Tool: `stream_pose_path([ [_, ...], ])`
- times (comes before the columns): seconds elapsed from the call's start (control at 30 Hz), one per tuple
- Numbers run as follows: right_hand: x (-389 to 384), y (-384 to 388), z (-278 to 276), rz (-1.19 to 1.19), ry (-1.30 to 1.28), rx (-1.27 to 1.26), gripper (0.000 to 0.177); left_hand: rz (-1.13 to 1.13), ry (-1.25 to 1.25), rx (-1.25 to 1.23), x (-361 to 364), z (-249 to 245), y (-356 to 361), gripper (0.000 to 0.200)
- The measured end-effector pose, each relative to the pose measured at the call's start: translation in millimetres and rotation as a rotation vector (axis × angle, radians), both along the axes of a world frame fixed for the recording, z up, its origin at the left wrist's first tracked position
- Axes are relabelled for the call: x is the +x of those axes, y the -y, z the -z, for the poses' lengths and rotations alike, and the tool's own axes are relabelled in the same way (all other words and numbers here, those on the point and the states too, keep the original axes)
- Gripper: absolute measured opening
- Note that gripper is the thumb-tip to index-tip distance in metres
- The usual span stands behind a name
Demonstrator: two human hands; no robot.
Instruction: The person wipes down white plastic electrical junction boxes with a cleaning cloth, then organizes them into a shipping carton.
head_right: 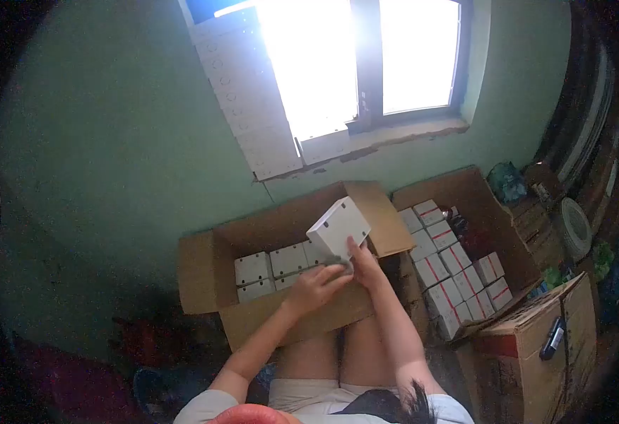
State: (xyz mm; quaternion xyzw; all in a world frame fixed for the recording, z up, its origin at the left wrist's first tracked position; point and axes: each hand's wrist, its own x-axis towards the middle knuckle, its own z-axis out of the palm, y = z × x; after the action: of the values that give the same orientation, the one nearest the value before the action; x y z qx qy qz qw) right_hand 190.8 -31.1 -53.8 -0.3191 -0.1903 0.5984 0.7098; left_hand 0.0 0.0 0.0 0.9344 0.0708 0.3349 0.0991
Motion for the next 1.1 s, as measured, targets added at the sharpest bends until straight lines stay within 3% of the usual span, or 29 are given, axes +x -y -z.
stream_pose_path([
  [0.07, 3, -8, -11, 0.156, 0.187, -0.048, 0.074, -0.040, 0.067, 0.029, -18, 6, -5, 0.033],
  [0.1, -1, 11, -13, 0.206, 0.063, -0.118, 0.072, -0.046, 0.047, -0.048, -32, 22, 13, 0.033],
  [0.13, 16, 1, -10, 0.281, 0.199, -0.105, 0.076, -0.253, 0.110, -0.181, -38, 22, 8, 0.032],
  [0.17, 15, -2, -63, 0.286, 0.207, -0.317, 0.081, -0.463, 0.166, -0.309, -46, 24, 3, 0.031],
  [0.2, 20, -26, -69, 0.332, 0.154, -0.119, 0.082, -0.470, 0.154, -0.303, -56, 31, -12, 0.031],
  [0.23, 20, -31, -103, 0.380, 0.245, -0.182, 0.079, -0.540, 0.216, -0.385, -61, 49, -18, 0.030],
  [0.27, 30, -53, -104, 0.466, 0.220, -0.090, 0.076, -0.610, 0.283, -0.465, -63, 61, -20, 0.029],
  [0.4, 62, -121, -141, 0.529, 0.118, 0.145, 0.064, -0.638, 0.264, -0.481, -59, 36, -16, 0.028],
  [0.53, 77, -170, -166, 0.469, 0.155, -0.022, 0.061, -0.545, 0.128, -0.342, -58, 41, -14, 0.029],
  [0.6, 70, -198, -178, 0.609, 0.023, -0.136, 0.046, -0.540, 0.106, -0.274, -59, 41, -15, 0.029],
  [0.77, 89, -259, -163, 0.529, 0.162, -0.154, 0.057, -0.513, 0.130, -0.270, -59, 45, -18, 0.030],
  [0.87, 83, -238, -149, 0.547, 0.176, -0.155, 0.059, -0.512, 0.107, -0.292, -60, 42, -18, 0.031],
  [1.1, 78, -299, -178, 0.582, 0.214, -0.169, 0.063, -0.523, 0.091, -0.313, -61, 42, -20, 0.030],
])
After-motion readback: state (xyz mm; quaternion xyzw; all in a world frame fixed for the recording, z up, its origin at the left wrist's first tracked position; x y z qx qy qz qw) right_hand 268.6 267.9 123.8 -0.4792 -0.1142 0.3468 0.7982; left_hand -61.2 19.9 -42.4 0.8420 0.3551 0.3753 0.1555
